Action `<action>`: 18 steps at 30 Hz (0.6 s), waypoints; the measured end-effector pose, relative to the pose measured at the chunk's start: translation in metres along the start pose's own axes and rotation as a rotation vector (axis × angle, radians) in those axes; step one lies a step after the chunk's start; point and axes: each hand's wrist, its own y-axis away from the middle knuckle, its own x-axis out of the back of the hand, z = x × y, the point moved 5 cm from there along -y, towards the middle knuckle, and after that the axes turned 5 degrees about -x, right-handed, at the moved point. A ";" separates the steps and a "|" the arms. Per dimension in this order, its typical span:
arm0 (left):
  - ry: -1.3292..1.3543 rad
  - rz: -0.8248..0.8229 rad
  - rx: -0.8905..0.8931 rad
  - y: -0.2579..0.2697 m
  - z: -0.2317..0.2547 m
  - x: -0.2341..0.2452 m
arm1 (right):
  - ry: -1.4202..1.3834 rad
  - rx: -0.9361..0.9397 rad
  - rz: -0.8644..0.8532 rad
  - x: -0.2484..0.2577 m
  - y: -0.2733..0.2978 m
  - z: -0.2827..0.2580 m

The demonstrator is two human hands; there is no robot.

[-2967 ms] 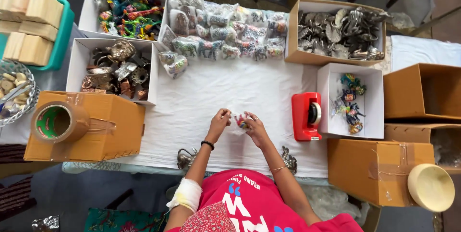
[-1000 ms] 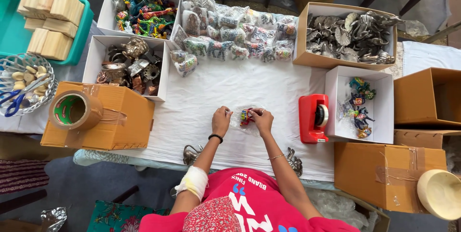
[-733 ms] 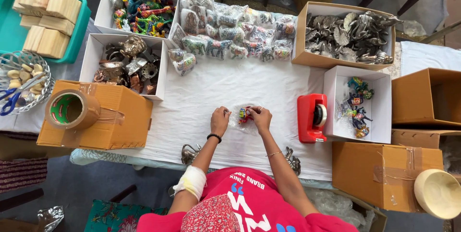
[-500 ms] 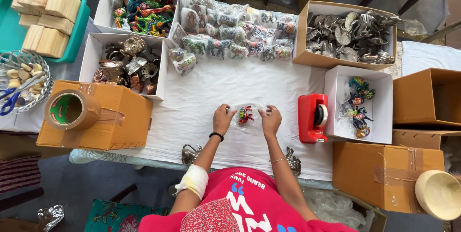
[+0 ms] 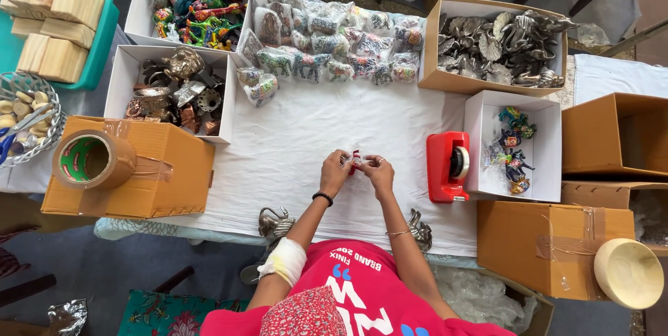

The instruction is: The person wraps small decorative figurines in bubble wrap and seals them with clear tape. They pick up items from boxes, wrap them individually, and place the finished packages into a cardboard box.

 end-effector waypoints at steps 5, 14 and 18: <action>0.039 0.010 -0.107 0.005 -0.012 -0.015 | -0.049 -0.028 -0.026 -0.008 0.005 0.005; 0.047 -0.101 -0.095 0.009 -0.002 -0.012 | -0.111 -0.058 -0.096 -0.006 0.005 0.010; -0.052 -0.114 -0.064 0.001 0.017 -0.006 | -0.165 -0.133 -0.178 -0.003 0.005 0.012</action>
